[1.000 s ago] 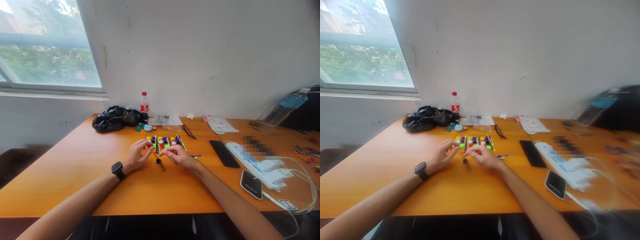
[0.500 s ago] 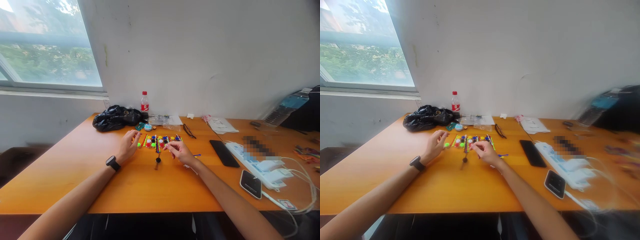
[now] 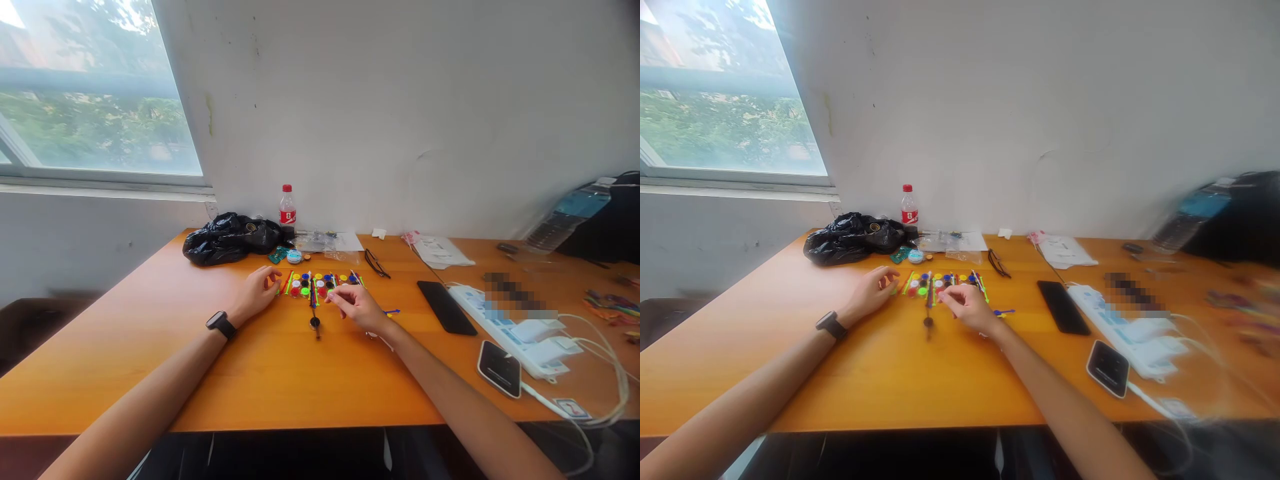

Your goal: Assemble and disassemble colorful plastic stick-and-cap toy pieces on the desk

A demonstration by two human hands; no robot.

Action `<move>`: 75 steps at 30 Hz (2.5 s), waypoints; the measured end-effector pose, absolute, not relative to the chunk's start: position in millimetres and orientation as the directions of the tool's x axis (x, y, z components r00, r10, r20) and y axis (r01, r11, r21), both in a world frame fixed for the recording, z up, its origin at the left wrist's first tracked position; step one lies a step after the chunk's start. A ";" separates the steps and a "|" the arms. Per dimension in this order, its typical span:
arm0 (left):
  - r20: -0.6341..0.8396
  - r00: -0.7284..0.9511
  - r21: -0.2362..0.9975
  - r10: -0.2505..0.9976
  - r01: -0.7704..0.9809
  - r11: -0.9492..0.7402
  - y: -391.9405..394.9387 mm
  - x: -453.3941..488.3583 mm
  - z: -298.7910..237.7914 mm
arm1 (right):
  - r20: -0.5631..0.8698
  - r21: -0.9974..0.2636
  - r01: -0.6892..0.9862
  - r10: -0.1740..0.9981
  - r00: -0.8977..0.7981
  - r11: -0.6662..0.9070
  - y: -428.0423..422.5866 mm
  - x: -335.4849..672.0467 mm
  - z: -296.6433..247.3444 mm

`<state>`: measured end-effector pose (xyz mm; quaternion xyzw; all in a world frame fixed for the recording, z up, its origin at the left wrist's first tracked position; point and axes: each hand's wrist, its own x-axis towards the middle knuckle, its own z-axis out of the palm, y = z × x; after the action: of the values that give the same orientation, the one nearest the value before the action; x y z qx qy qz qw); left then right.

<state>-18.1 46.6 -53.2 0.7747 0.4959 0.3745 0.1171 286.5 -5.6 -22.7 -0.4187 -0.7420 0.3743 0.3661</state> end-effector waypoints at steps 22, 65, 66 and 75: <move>0.345 0.336 0.708 0.876 0.519 -0.478 37.2 -9.5 -46.5 | 0.205 -0.826 0.412 0.885 -0.418 0.386 -8.0 285.7 -26.8; 0.402 0.247 0.547 0.882 0.708 -0.447 47.1 -13.9 -60.3 | 0.228 -0.800 0.426 0.872 -0.433 0.421 -5.7 285.4 -34.4; 0.398 0.232 0.552 0.888 0.713 -0.433 48.2 -14.5 -60.9 | 0.237 -0.788 0.437 0.869 -0.434 0.433 -6.1 285.2 -34.2; 0.380 0.178 0.579 0.908 0.720 -0.383 50.4 -14.1 -59.7 | 0.464 -0.488 0.426 0.640 -0.613 0.762 -20.4 277.6 -21.6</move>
<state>-14.1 50.4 -59.7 0.7554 0.5385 0.3479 0.1352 277.6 -20.4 -21.6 -0.3021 -0.8823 0.1671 0.3200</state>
